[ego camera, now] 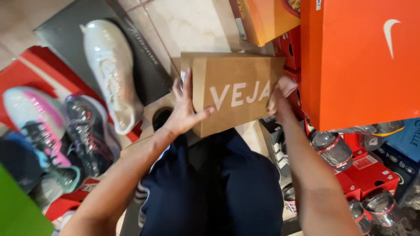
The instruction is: Cleaning shoe boxes and shoes using a cloth
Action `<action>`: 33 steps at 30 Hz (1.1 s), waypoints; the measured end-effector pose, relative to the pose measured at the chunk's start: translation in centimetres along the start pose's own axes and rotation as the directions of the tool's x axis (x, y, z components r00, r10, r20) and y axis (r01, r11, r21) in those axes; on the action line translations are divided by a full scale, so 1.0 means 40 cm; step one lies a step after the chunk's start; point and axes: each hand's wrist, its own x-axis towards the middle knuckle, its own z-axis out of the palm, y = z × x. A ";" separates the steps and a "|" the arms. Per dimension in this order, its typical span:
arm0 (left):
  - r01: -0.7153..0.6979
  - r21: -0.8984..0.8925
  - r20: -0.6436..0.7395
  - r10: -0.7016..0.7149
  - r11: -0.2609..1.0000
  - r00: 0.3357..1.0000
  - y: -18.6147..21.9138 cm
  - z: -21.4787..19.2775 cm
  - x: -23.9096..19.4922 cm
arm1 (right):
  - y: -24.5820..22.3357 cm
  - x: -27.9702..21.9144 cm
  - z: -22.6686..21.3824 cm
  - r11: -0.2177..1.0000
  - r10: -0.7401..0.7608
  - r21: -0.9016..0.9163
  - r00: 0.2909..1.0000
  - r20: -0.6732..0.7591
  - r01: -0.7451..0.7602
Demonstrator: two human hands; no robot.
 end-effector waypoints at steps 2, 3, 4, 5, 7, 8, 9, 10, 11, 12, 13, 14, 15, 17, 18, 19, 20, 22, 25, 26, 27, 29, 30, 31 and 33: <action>-0.004 0.004 -0.208 0.005 1.000 0.978 0.059 -0.025 -0.014 | 0.005 -0.080 0.064 0.998 0.069 -0.002 0.998 -0.013 -0.069; -0.017 0.011 -0.219 0.019 1.000 0.976 0.084 -0.044 -0.032 | -0.008 -0.097 0.084 0.999 0.051 0.002 0.999 -0.007 -0.051; -0.005 0.030 -0.288 0.013 1.000 0.958 0.111 -0.066 -0.051 | -0.021 -0.116 0.109 0.996 0.034 0.078 0.999 -0.037 -0.031; 0.008 0.047 -0.356 0.009 0.999 0.934 0.140 -0.086 -0.072 | -0.033 -0.138 0.131 0.988 0.019 0.153 0.998 -0.066 -0.009; -0.096 0.089 -0.405 0.124 0.991 0.906 0.221 -0.132 -0.123 | -0.123 -0.211 0.139 0.992 -0.074 0.100 0.995 -0.063 0.080; -0.177 0.121 -0.447 0.212 0.977 0.869 0.263 -0.149 -0.153 | -0.163 -0.254 0.136 0.989 -0.146 0.032 0.988 -0.056 0.147; -0.197 0.132 -0.444 0.236 0.971 0.865 0.319 -0.167 -0.201 | -0.202 -0.294 0.128 0.985 -0.163 0.046 0.985 -0.063 0.166; -0.240 0.199 -0.436 0.305 0.950 0.847 0.373 -0.186 -0.250 | -0.247 -0.334 0.120 0.950 -0.306 0.032 0.948 -0.086 0.310; -0.281 0.264 -0.424 0.373 0.923 0.825 0.426 -0.204 -0.304 | -0.289 -0.378 0.112 0.895 -0.442 0.015 0.890 -0.110 0.446; -0.309 0.275 -0.423 0.403 0.911 0.812 0.477 -0.205 -0.364 | -0.322 -0.450 0.088 0.881 -0.466 0.025 0.876 -0.122 0.472; -0.302 0.222 -0.431 0.371 0.927 0.822 0.526 -0.207 -0.426 | -0.352 -0.524 0.065 0.626 -0.778 -0.114 0.607 -0.162 0.771; -0.294 0.165 -0.441 0.337 0.941 0.832 0.568 -0.210 -0.489 | -0.382 -0.596 0.046 0.265 -0.962 -0.262 0.237 -0.133 0.928; -0.322 0.173 -0.444 0.366 0.931 0.818 0.593 -0.195 -0.554 | -0.388 -0.712 0.019 0.239 -0.968 -0.264 0.207 -0.144 0.934; -0.300 -0.175 -0.403 0.210 0.938 0.891 0.636 -0.160 -0.684 | -0.388 -0.940 -0.032 0.169 -0.979 -0.623 0.204 -0.016 0.764; -0.315 -0.174 -0.412 0.221 0.933 0.884 0.600 -0.138 -0.740 | -0.360 -1.011 -0.035 0.154 -0.982 -0.623 0.187 -0.013 0.767; -0.223 -0.255 -0.411 0.104 0.941 0.906 0.559 -0.116 -0.791 | -0.328 -1.078 -0.035 0.091 -0.982 -0.543 0.165 0.090 0.835; -0.120 -0.337 -0.397 -0.026 0.934 0.917 0.513 -0.092 -0.847 | -0.288 -1.147 -0.033 0.040 -0.971 -0.451 0.142 0.194 0.892; -0.090 -0.495 -0.359 -0.109 0.864 0.927 0.437 -0.024 -0.938 | -0.135 -1.202 0.073 -0.096 -0.915 -0.553 0.146 0.377 0.827; -0.061 -0.694 -0.325 -0.237 0.718 0.916 0.268 0.044 -1.034 | -0.015 -1.343 0.117 -0.254 -0.768 -0.461 0.113 0.630 0.850; -0.065 -0.745 -0.340 -0.294 0.664 0.893 0.205 0.062 -1.062 | 0.007 -1.404 0.113 -0.239 -0.707 -0.286 0.036 0.707 0.928; -0.058 -0.750 -0.332 -0.299 0.659 0.894 0.197 0.071 -1.072 | 0.005 -1.393 0.088 -0.235 -0.704 -0.291 0.045 0.709 0.927; -0.196 -0.462 -0.414 -0.016 0.865 0.910 0.185 0.081 -1.081 | -0.016 -1.360 0.044 -0.285 -0.613 -0.243 0.019 0.790 0.927; -0.206 -0.463 -0.429 -0.015 0.862 0.903 0.189 0.081 -1.077 | -0.010 -1.297 0.007 -0.297 -0.605 -0.232 0.006 0.796 0.926; -0.213 -0.521 -0.412 -0.025 0.826 0.911 0.194 0.079 -1.073 | -0.008 -1.233 -0.027 -0.307 -0.666 -0.369 0.079 0.742 0.877; -0.232 -0.583 -0.403 -0.029 0.779 0.915 0.197 0.079 -1.061 | -0.004 -1.168 -0.086 -0.321 -0.719 -0.495 0.132 0.682 0.808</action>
